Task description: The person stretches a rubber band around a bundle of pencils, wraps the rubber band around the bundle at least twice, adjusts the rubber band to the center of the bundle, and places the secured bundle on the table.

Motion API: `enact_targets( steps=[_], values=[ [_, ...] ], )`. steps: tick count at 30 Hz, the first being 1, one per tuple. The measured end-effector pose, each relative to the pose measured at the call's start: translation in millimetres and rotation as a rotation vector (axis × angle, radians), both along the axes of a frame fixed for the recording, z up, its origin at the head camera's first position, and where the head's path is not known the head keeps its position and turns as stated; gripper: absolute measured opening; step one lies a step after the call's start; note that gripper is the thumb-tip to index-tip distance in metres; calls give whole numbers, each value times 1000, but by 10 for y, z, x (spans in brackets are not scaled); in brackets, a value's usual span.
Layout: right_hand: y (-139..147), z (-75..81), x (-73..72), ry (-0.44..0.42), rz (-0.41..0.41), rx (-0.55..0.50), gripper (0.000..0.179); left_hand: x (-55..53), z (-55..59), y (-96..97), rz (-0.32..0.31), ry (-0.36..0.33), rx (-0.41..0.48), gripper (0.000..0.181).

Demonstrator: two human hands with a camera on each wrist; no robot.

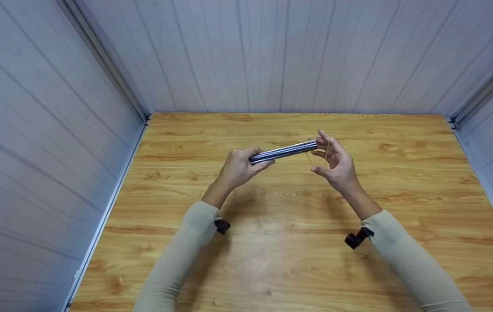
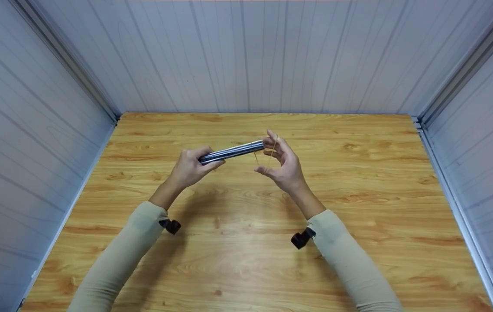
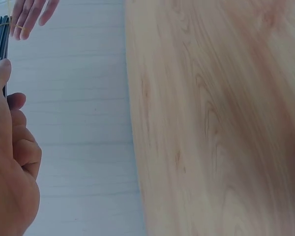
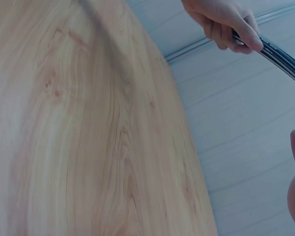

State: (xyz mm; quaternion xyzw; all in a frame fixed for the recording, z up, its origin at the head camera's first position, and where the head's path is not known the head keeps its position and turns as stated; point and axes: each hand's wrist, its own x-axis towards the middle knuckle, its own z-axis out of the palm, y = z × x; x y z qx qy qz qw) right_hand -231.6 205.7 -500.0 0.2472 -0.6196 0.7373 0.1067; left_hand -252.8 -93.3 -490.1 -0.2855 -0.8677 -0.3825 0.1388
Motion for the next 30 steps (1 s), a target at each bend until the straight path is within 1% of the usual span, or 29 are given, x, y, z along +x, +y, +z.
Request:
enact_targets(
  steps=[2, 4, 7, 10, 14, 17, 22, 30],
  values=[
    [24, 8, -6, 5, 10, 19, 117, 8, 23, -22, -33, 44, -51, 30],
    [41, 19, -8, 16, 16, 52, 112, 10, 45, -37, -59, 67, -92, 31],
    [54, 27, 6, 26, 33, 98, 104, 5, 70, -50, -85, 63, -145, 33],
    [52, 31, 23, 32, 41, 143, 94, 3, 86, -51, -93, 51, -202, 38],
    [39, 42, 32, 43, 31, 180, 82, 9, 104, -30, -103, 54, -269, 44],
    [29, 54, 28, 51, 18, 198, 74, 7, 114, 5, -120, 69, -306, 44],
    [16, 68, 20, 51, -5, 240, 63, -1, 125, 74, -149, 72, -341, 44],
    [-18, 90, 27, 55, 17, 270, 57, 13, 115, 139, -158, 74, -404, 44]
  ],
)
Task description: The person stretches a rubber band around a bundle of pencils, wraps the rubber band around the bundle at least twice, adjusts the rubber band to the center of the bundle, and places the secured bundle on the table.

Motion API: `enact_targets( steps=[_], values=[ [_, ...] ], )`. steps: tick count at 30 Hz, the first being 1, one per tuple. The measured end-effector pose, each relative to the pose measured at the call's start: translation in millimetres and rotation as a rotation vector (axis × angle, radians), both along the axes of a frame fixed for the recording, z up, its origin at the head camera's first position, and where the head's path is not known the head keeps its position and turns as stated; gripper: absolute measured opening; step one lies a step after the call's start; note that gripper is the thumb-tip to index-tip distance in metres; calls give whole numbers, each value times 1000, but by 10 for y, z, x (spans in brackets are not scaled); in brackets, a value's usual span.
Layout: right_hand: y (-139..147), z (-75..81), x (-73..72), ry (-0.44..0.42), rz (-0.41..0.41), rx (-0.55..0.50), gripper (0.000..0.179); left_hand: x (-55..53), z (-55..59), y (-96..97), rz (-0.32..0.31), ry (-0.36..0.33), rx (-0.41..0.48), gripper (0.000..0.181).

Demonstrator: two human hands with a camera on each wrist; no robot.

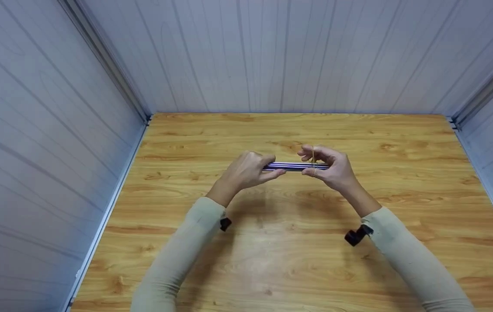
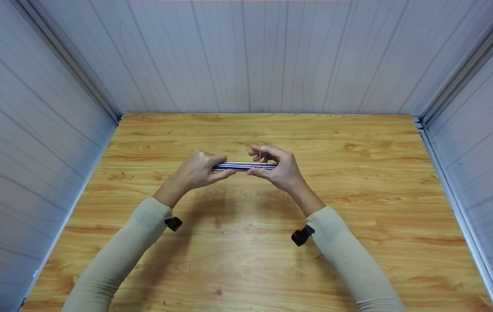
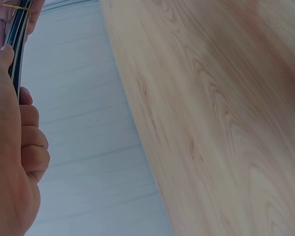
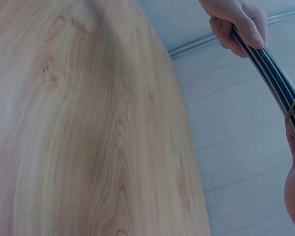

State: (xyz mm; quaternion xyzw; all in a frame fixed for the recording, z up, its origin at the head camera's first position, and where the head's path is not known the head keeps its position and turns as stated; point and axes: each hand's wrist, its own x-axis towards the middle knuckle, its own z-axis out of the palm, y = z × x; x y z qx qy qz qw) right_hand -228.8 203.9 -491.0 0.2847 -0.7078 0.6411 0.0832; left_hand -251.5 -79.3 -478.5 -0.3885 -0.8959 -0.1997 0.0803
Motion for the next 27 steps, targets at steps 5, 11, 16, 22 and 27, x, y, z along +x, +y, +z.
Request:
enact_targets(
  steps=[5, 11, 16, 22, 27],
  values=[
    [-16, -13, 1, -11, 19, -2, 53, 14, -24, 12, 7, 12, -16, 45],
    [-4, -9, -10, 29, 27, 48, 48, 11, -92, 4, 15, -42, -62, 48],
    [-33, 39, -24, 72, 70, 68, 46, 1, -149, -6, 22, -115, -85, 50],
    [-62, 58, -4, 99, 93, 106, 47, 0, -187, -16, 54, -137, -85, 51],
    [-84, 51, 45, 150, 139, 98, 50, -21, -255, -53, 133, -136, -54, 49]
  ],
)
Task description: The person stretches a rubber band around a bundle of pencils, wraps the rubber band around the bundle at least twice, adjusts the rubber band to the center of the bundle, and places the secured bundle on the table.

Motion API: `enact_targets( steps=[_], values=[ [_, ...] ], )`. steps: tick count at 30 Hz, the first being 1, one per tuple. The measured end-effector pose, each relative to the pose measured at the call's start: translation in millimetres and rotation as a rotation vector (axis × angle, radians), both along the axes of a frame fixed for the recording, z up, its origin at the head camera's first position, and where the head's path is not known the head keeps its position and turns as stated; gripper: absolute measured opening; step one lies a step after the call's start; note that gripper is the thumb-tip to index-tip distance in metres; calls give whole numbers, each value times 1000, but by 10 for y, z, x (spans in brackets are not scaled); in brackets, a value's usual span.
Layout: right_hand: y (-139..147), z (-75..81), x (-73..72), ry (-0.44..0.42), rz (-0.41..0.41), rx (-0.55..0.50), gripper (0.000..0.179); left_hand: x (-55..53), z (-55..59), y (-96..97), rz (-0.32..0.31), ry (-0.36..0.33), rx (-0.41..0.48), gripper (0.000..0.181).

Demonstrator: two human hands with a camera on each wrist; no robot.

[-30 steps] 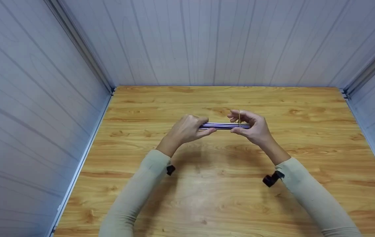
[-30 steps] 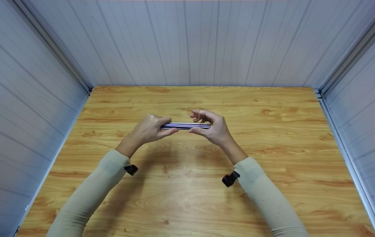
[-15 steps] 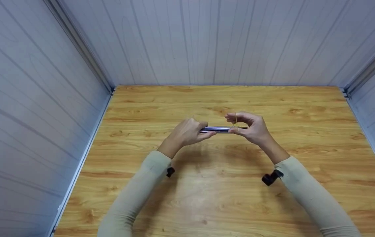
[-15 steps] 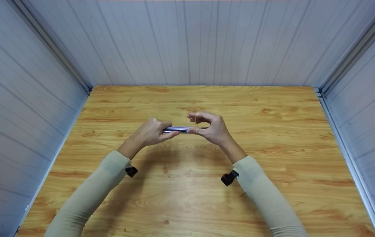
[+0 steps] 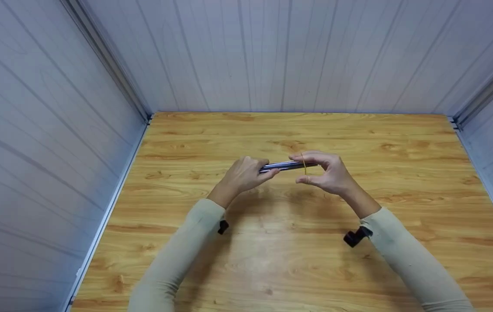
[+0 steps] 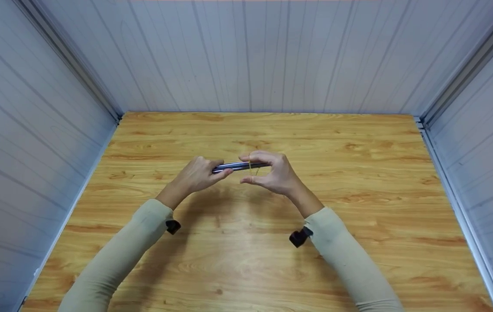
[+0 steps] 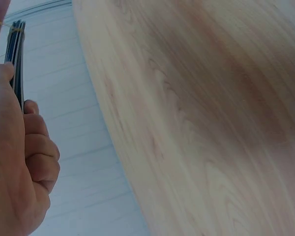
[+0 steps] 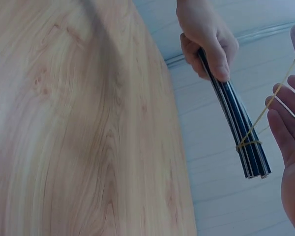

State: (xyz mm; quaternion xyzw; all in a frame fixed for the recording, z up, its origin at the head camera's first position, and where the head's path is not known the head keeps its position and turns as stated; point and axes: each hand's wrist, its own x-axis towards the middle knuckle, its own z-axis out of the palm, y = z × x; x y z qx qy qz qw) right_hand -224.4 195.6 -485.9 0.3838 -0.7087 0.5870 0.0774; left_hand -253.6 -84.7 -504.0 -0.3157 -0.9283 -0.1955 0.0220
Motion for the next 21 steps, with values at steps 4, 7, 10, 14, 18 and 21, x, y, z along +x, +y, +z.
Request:
enact_targets(
  steps=[4, 7, 10, 14, 18, 21],
  values=[
    [-26, -5, 17, 64, 71, -14, 51, -23, -30, -36, 72, -12, 9, 49],
    [-38, -7, 21, 108, 102, -21, 52, -43, -17, -42, 108, -26, 16, 49],
    [-42, -3, 30, 131, 106, -35, 53, -64, 10, -26, 136, -42, 26, 49],
    [-54, 3, 42, 174, 93, -44, 53, -82, 32, 6, 179, -44, 47, 48],
    [-87, -12, 41, 243, 79, -74, 54, -78, 31, 38, 203, -56, 108, 48],
    [-119, -36, 45, 331, 41, -83, 63, -69, 22, 72, 224, -106, 197, 47]
  ],
)
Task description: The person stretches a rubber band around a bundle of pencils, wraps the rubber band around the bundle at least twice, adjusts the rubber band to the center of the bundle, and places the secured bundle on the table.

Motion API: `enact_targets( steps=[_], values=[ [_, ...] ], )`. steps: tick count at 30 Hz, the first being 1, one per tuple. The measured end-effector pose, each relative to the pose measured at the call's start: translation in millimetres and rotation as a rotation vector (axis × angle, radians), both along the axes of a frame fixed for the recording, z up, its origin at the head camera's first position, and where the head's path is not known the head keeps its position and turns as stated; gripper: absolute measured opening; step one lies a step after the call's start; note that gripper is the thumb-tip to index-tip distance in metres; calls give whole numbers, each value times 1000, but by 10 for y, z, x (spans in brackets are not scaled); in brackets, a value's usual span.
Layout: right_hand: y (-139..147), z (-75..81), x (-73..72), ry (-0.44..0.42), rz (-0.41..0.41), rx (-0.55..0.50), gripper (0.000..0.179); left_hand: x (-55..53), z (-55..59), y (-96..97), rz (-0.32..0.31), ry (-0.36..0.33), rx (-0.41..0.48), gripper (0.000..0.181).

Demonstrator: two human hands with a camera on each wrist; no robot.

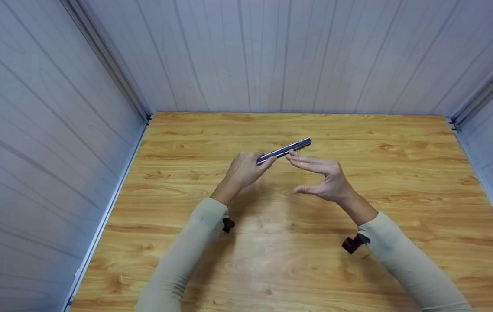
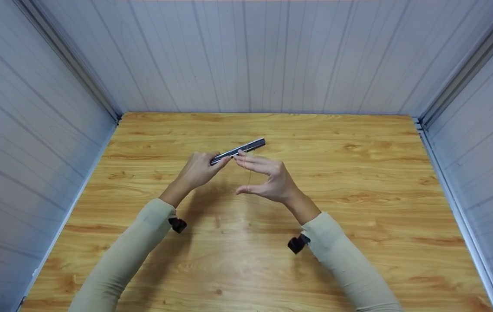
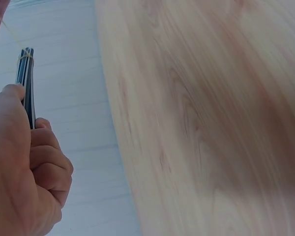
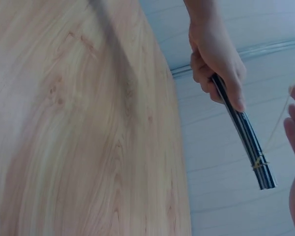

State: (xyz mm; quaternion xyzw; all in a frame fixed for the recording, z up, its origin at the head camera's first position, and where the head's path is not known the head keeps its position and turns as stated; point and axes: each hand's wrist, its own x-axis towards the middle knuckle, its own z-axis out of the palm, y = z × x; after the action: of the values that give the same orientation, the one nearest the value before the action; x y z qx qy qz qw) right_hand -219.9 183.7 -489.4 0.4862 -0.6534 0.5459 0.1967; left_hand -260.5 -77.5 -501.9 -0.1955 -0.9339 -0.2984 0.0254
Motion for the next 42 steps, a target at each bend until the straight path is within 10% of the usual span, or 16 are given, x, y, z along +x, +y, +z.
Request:
enact_targets(
  steps=[12, 32, 42],
  values=[
    [-75, -50, 28, 76, -132, -23, 113, 28, 8, 115, 152, -119, 354, 53],
    [-168, -11, 192, -302, -130, -332, 153, 123, 5, 291, 267, 6, 640, 45],
    [-69, -25, 98, -392, -33, -425, 149, 189, 42, 254, 186, 208, 644, 34]
  ],
)
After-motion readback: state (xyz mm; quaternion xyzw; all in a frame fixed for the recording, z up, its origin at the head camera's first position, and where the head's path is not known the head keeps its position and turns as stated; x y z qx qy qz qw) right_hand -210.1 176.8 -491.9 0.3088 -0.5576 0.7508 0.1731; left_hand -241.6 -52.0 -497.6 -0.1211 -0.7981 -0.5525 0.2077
